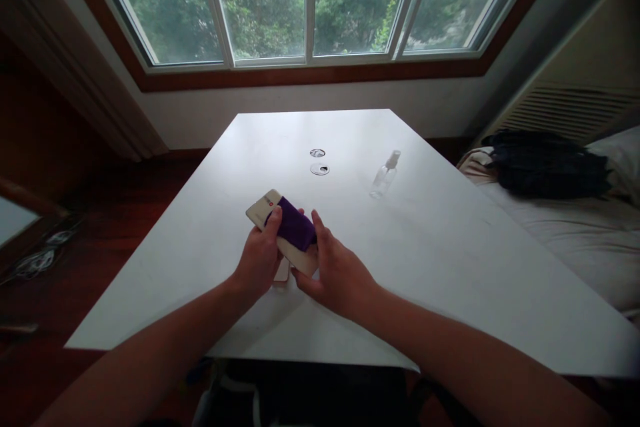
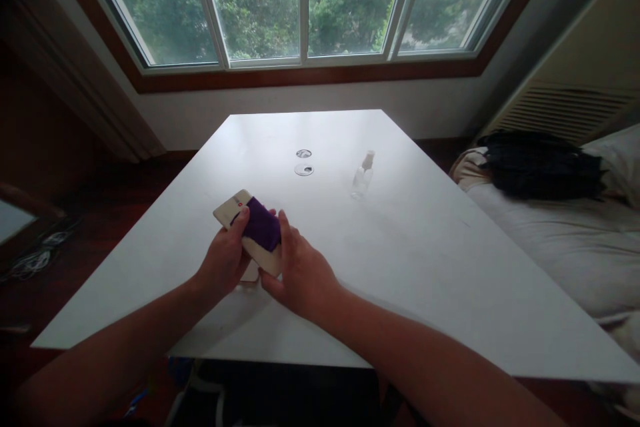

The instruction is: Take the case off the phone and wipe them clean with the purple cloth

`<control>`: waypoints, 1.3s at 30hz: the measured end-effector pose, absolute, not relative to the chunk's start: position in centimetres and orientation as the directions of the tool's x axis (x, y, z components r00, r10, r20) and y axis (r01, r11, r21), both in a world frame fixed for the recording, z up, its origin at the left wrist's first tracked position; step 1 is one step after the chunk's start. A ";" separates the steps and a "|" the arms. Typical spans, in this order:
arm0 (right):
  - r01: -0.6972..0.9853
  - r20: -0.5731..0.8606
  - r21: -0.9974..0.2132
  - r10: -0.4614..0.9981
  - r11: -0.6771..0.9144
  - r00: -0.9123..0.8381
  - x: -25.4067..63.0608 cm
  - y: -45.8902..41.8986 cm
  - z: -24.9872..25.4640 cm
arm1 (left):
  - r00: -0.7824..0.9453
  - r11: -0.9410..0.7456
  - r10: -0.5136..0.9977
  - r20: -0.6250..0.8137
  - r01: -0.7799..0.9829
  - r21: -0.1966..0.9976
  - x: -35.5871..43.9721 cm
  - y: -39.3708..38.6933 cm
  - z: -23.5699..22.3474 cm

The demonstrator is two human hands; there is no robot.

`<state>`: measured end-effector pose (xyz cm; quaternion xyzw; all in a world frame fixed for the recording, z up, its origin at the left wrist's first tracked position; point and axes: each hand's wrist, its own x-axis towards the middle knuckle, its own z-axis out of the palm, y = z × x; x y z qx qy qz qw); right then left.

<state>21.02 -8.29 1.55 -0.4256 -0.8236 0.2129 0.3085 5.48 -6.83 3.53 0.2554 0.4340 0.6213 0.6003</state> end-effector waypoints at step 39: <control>0.473 0.635 0.085 0.318 0.877 -0.704 25.2 -3.1 3.5 | 0.259 -0.387 0.922 0.290 0.667 0.637 1.2 -6.5 5.0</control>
